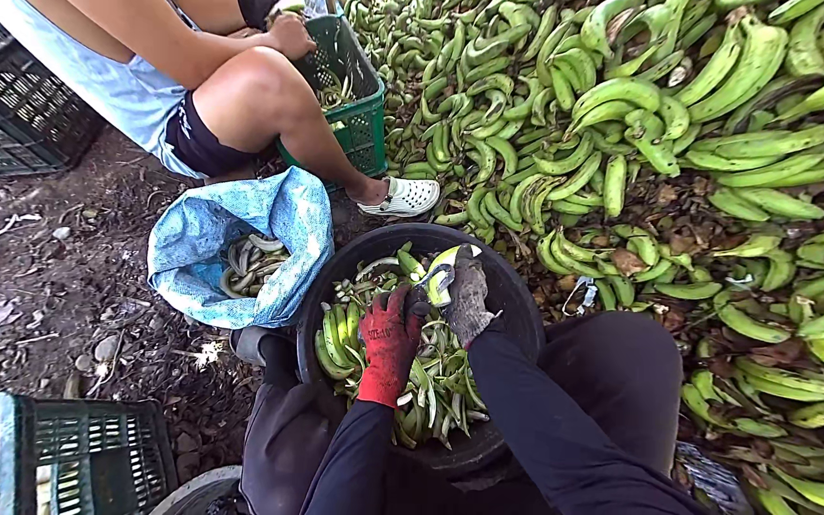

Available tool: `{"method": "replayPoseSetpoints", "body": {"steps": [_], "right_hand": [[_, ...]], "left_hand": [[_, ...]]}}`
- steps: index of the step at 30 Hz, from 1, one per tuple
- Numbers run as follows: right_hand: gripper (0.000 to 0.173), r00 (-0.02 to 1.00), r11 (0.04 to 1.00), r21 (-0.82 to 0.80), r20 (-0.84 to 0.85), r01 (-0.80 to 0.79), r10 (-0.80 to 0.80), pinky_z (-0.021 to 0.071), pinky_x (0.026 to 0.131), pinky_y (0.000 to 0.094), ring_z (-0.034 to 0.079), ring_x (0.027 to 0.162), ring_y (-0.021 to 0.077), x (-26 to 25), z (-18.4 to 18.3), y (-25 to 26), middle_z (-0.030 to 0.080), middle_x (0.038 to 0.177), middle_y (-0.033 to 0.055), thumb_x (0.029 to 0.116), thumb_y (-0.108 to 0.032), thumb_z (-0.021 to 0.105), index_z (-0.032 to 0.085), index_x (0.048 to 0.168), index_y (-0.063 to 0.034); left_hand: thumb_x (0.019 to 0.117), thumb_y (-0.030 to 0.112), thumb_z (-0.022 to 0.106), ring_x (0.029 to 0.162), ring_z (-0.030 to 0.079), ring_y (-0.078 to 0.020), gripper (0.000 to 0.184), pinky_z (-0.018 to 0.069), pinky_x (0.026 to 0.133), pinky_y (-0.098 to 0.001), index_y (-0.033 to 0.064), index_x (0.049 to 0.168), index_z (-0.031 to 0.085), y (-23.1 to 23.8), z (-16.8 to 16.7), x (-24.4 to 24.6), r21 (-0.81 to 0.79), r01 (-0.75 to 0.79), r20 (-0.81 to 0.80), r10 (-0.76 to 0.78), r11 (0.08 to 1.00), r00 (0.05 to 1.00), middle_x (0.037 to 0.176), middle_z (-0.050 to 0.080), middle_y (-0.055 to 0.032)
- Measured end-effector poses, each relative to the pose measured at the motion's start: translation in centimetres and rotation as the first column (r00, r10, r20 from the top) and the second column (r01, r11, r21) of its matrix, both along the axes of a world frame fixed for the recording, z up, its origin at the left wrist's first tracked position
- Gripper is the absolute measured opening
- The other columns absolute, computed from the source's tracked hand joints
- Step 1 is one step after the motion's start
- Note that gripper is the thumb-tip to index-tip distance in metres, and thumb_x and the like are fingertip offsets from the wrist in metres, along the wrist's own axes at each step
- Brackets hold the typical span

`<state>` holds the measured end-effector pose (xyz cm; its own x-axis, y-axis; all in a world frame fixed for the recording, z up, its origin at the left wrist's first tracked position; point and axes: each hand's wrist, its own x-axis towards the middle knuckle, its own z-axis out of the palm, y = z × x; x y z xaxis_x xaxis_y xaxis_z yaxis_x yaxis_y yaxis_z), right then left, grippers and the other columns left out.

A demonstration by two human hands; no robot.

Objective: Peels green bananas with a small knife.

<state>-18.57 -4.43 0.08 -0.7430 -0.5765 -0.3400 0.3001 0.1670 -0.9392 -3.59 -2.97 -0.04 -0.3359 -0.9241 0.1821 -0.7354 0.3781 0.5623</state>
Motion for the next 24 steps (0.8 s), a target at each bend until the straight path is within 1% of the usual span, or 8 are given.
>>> {"method": "replayPoseSetpoints", "body": {"steps": [5,8,10,12,14,18,21,24], "right_hand": [[0.051,0.782,0.801,0.036,-0.194,-0.598,0.592,0.0502,0.105,0.0393,0.061,0.121,0.0148,-1.2,-1.0,3.1,0.065,0.133,0.0082,0.1086,-0.046,0.038,0.057,0.142,-0.0131],[0.055,0.642,0.665,0.11,-0.184,-0.739,0.744,0.0488,0.108,0.0368,0.06,0.123,0.0104,-3.4,-0.7,4.6,0.066,0.133,0.0038,0.1054,-0.054,0.042,0.06,0.14,-0.0155],[0.045,0.583,0.589,0.113,-0.082,-0.8,0.808,0.0551,0.097,0.0366,0.066,0.107,0.0118,-3.9,0.0,6.0,0.07,0.118,0.006,0.1058,-0.044,0.049,0.063,0.132,-0.0103],[0.047,0.498,0.49,0.114,0.055,-0.864,0.865,0.0546,0.097,0.0373,0.066,0.109,0.0139,-4.0,0.1,6.7,0.068,0.124,0.0067,0.1048,-0.038,0.052,0.057,0.143,-0.0116],[0.044,0.612,0.615,0.054,0.196,-0.787,0.766,0.0596,0.091,0.0404,0.07,0.105,0.0205,-4.2,-0.5,6.8,0.07,0.122,0.0103,0.1069,-0.032,0.049,0.052,0.145,-0.0106],[0.043,0.801,0.873,-0.135,0.351,-0.469,0.485,0.0598,0.068,0.037,0.069,0.079,0.02,-5.7,-2.6,5.7,0.07,0.094,0.0115,0.1096,-0.039,0.04,0.062,0.123,-0.0042],[0.055,0.658,0.9,-0.312,0.615,-0.304,0.435,0.0562,0.059,0.0278,0.064,0.066,0.0132,-5.7,-2.0,4.4,0.064,0.082,0.0063,0.1091,-0.05,0.024,0.058,0.108,-0.0073],[0.038,0.661,0.897,-0.401,0.624,-0.186,0.416,0.0552,0.062,0.0272,0.061,0.067,0.013,-5.0,-2.2,3.8,0.061,0.08,0.0067,0.11,-0.032,0.035,0.06,0.106,-0.0033]], "left_hand": [[0.1055,0.053,0.037,0.109,0.068,-0.0301,0.05,0.054,0.09,-0.0576,0.0285,0.139,0.064,-2.9,-0.5,1.7,0.161,0.064,0.031,-0.07,0.985,0.997,0.125,0.069,-0.0115],[0.1043,0.057,0.038,0.108,0.068,-0.0294,0.05,0.0531,0.09,-0.0591,0.0319,0.139,0.063,-2.9,-0.8,1.7,0.197,0.104,0.064,-0.119,0.975,0.991,0.127,0.068,-0.01],[0.1052,0.055,0.037,0.11,0.068,-0.0312,0.05,0.0522,0.093,-0.0598,0.0304,0.139,0.064,-2.9,-1.5,1.0,0.228,0.079,0.069,-0.097,0.97,0.993,0.126,0.068,-0.0114],[0.1064,0.053,0.037,0.114,0.067,-0.0311,0.048,0.0523,0.097,-0.0588,0.028,0.138,0.064,-3.6,-2.4,0.9,0.293,0.04,0.052,-0.058,0.955,0.997,0.127,0.068,-0.0118],[0.1066,0.055,0.036,0.116,0.066,-0.0275,0.05,0.0527,0.099,-0.0552,0.0257,0.137,0.064,-3.5,-2.3,0.9,0.325,0.068,-0.011,-0.068,0.943,0.998,0.126,0.069,-0.0099],[0.1028,0.064,0.035,0.107,0.068,-0.0247,0.06,0.0561,0.091,-0.0531,0.0239,0.133,0.067,-0.9,-2.0,0.2,0.135,0.245,-0.094,-0.234,0.96,0.968,0.118,0.07,-0.0072],[0.1005,0.069,0.036,0.107,0.068,-0.0318,0.062,0.0526,0.092,-0.0583,0.027,0.131,0.069,1.2,-1.9,-0.4,-0.092,0.324,-0.004,-0.326,0.942,0.945,0.118,0.071,-0.0101],[0.0998,0.07,0.037,0.104,0.068,-0.0326,0.06,0.0508,0.093,-0.0589,0.0296,0.13,0.07,1.6,-2.2,-0.3,-0.238,0.314,0.034,-0.315,0.919,0.949,0.115,0.071,-0.0113]]}}
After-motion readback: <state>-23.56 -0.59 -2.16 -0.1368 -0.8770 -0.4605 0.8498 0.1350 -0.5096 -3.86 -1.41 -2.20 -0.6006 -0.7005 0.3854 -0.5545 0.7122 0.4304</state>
